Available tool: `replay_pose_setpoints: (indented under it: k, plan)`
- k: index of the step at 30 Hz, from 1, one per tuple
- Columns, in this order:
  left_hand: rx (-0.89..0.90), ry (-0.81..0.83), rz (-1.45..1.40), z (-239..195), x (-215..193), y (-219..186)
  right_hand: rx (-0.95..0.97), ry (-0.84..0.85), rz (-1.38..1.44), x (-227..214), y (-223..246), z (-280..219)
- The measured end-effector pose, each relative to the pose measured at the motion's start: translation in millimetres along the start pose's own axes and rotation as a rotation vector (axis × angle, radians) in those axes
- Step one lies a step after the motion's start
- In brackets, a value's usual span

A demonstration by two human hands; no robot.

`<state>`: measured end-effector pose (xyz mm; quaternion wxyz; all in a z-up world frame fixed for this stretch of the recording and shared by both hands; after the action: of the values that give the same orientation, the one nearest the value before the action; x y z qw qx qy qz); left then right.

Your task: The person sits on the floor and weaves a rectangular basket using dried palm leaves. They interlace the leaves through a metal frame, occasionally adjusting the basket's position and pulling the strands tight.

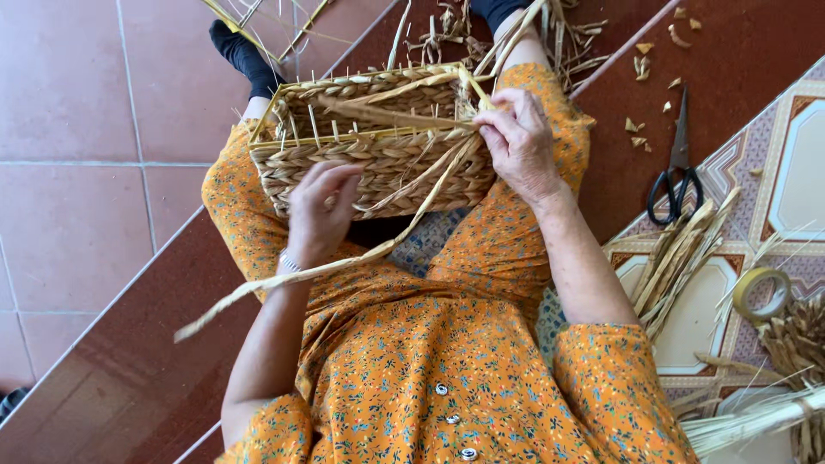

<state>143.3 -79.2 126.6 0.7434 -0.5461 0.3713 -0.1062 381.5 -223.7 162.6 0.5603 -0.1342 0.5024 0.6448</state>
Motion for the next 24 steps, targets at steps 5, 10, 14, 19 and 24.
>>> replay_pose_setpoints:
  k: [5,10,14,19,24]
  plan:
    - [0.1,0.201,-0.194,34,95,-25,0.087,0.068,0.142,8,-16,3]
    - [0.186,0.187,0.049,44,154,-33,0.092,0.064,0.193,9,-29,3]
    - [0.605,0.14,0.252,16,171,-70,0.055,0.058,0.197,11,-25,0]
    - [0.56,0.201,0.397,10,144,-59,-0.067,0.14,0.033,18,-15,-5]
    - [0.412,0.038,0.633,35,83,-29,-0.035,0.219,0.077,18,-13,-6]
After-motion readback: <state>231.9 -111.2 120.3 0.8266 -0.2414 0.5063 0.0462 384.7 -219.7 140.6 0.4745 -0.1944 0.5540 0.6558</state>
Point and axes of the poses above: each hand's wrist, its own z-axis towards the middle knuckle, its own x-axis out of the palm, y = z × x, the point moved 10 cm from there along z, towards the middle knuckle, and after that the axes turned 6 degrees about -y, right-handed, at the moved point
